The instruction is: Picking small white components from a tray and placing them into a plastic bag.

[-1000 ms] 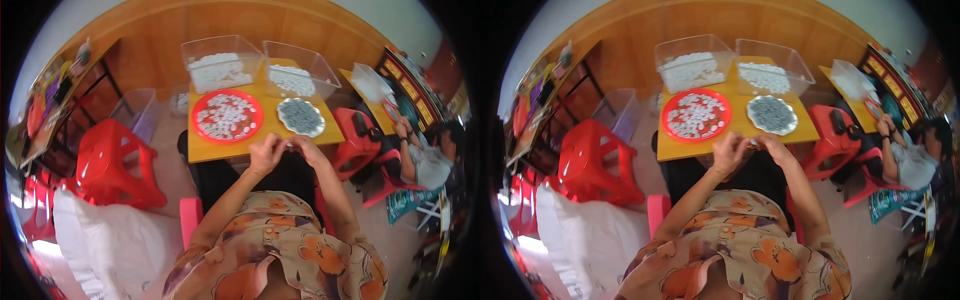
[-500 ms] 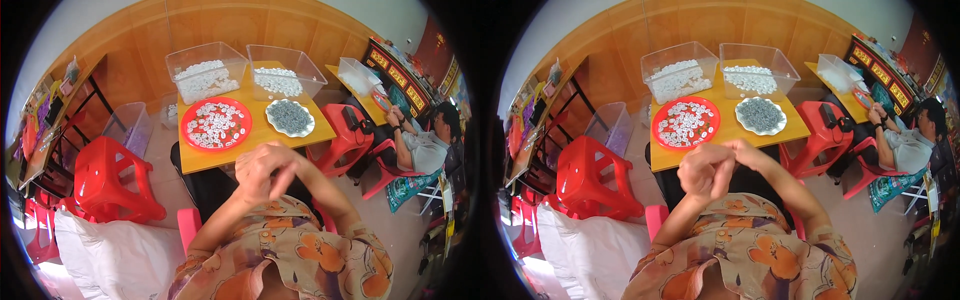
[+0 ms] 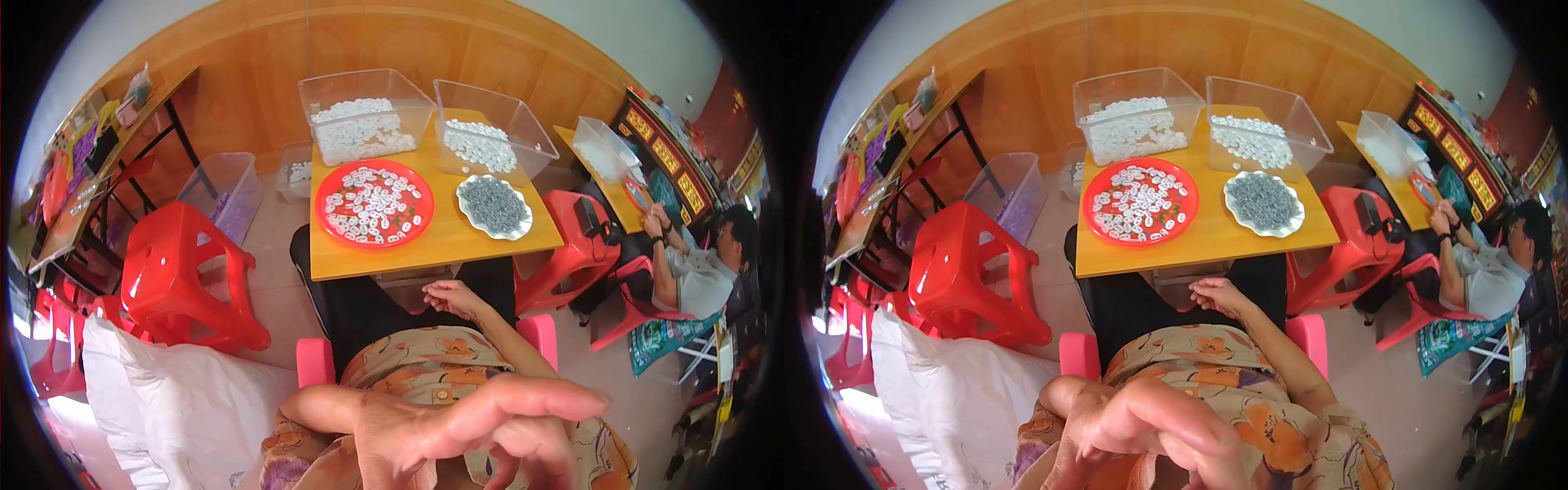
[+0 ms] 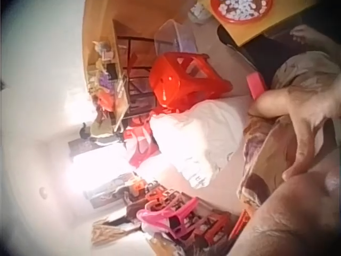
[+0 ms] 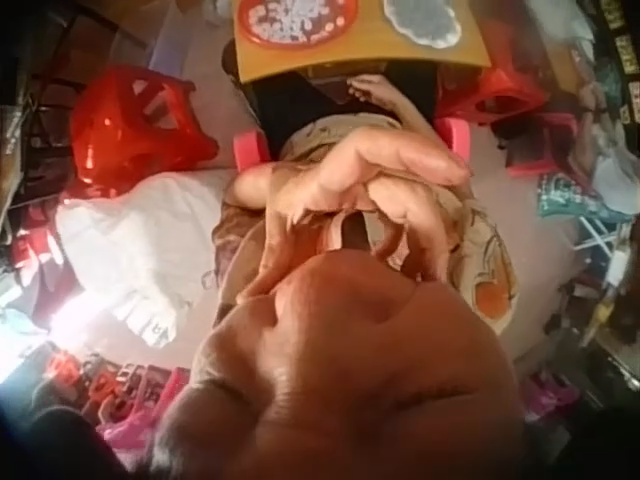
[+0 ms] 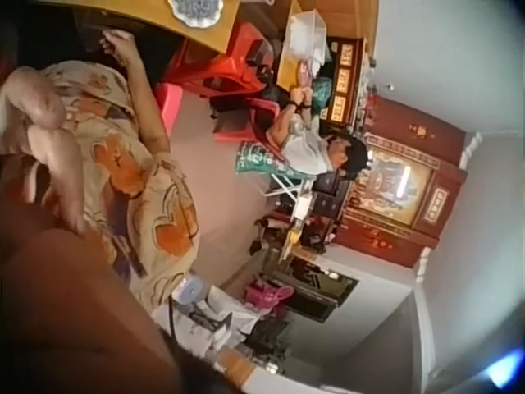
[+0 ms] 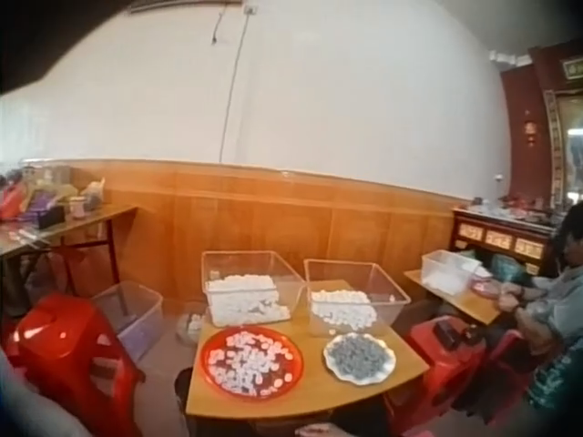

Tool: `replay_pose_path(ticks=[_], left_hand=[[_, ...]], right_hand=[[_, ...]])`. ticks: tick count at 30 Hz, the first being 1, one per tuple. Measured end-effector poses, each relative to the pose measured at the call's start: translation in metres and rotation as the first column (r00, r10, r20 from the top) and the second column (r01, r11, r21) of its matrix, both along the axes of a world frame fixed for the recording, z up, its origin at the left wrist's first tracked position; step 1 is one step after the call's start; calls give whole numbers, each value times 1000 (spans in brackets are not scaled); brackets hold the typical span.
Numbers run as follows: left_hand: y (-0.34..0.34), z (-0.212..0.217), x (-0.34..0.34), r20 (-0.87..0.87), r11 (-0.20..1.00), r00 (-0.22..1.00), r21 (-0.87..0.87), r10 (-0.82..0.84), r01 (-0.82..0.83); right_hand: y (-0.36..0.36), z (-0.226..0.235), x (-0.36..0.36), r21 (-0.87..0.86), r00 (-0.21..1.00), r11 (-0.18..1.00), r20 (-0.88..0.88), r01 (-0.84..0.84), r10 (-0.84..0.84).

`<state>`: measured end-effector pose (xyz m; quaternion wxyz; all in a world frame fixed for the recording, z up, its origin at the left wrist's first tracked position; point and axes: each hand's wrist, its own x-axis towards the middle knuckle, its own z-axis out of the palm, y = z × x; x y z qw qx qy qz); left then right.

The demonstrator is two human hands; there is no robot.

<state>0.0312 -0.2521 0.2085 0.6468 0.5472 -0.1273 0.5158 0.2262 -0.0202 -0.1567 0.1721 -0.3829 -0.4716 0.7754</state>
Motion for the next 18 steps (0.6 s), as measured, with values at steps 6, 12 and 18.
replay_pose_path(ticks=[6,12,18], left_hand=[[24,0,3,56,967,988,220,-144,128],[25,-20,-12,-16,933,963,244,-268,263],[18,11,-19,50,928,976,323,-214,187]], right_hand=[[0,12,-6,-23,998,998,20,-65,66],[1,7,-4,-22,995,995,21,-93,93],[-2,11,-8,-37,995,995,34,-90,91]])
